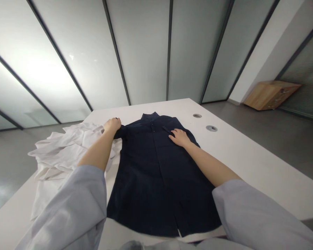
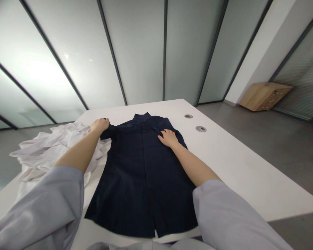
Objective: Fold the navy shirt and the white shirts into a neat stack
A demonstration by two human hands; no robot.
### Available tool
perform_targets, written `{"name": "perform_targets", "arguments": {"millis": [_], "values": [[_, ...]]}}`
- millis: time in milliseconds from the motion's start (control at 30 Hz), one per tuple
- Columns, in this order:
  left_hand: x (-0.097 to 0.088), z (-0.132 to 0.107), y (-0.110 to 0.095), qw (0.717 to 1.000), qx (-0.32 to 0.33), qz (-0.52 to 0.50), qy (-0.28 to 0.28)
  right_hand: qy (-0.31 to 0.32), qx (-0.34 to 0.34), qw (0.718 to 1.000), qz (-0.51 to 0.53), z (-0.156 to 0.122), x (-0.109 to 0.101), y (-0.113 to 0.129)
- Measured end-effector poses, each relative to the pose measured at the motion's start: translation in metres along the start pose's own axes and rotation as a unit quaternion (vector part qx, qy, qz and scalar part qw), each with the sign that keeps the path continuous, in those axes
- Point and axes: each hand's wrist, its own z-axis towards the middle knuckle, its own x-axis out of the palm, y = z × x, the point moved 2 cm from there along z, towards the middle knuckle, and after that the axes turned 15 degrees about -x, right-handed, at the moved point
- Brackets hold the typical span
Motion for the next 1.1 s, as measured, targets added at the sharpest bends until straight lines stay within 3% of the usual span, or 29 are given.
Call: {"name": "perform_targets", "arguments": {"millis": [100, 200, 267, 400, 533, 600, 667, 767, 867, 1000, 1100], "values": [[-0.006, -0.004, -0.024, 0.992, 0.018, -0.099, 0.078, 0.000, -0.001, 1.000, -0.001, 0.000, 0.000, 0.000], [-0.001, -0.011, -0.046, 0.943, 0.091, -0.229, 0.225, 0.003, -0.002, 1.000, -0.002, 0.000, 0.000, -0.001], [0.007, -0.017, -0.054, 0.924, 0.128, -0.257, 0.253, 0.004, -0.001, 1.000, -0.003, 0.000, 0.000, -0.001], [0.039, -0.035, -0.054, 0.960, 0.193, -0.094, 0.182, 0.007, -0.001, 1.000, -0.004, 0.000, 0.002, -0.002], [0.080, -0.064, -0.039, 0.944, 0.299, 0.077, 0.113, 0.018, -0.004, 1.000, -0.004, 0.002, 0.005, -0.003], [0.097, -0.078, -0.028, 0.944, 0.296, 0.122, 0.079, 0.029, 0.006, 1.000, -0.005, 0.002, 0.006, -0.003], [0.107, -0.089, -0.019, 0.956, 0.252, 0.139, 0.060, 0.043, 0.024, 0.999, -0.005, 0.002, 0.006, -0.001], [0.106, -0.096, -0.015, 0.967, 0.204, 0.147, 0.052, 0.063, 0.042, 0.997, -0.002, -0.001, 0.003, 0.006], [0.091, -0.085, -0.019, 0.973, 0.185, 0.129, 0.053, 0.074, 0.044, 0.996, -0.006, -0.005, 0.000, 0.013], [0.072, -0.043, -0.021, 0.992, 0.096, 0.082, 0.014, 0.079, 0.037, 0.996, -0.019, -0.011, -0.002, 0.017], [0.074, -0.011, -0.015, 0.994, 0.069, 0.083, 0.027, 0.083, 0.035, 0.996, -0.025, -0.012, -0.001, 0.017]]}}
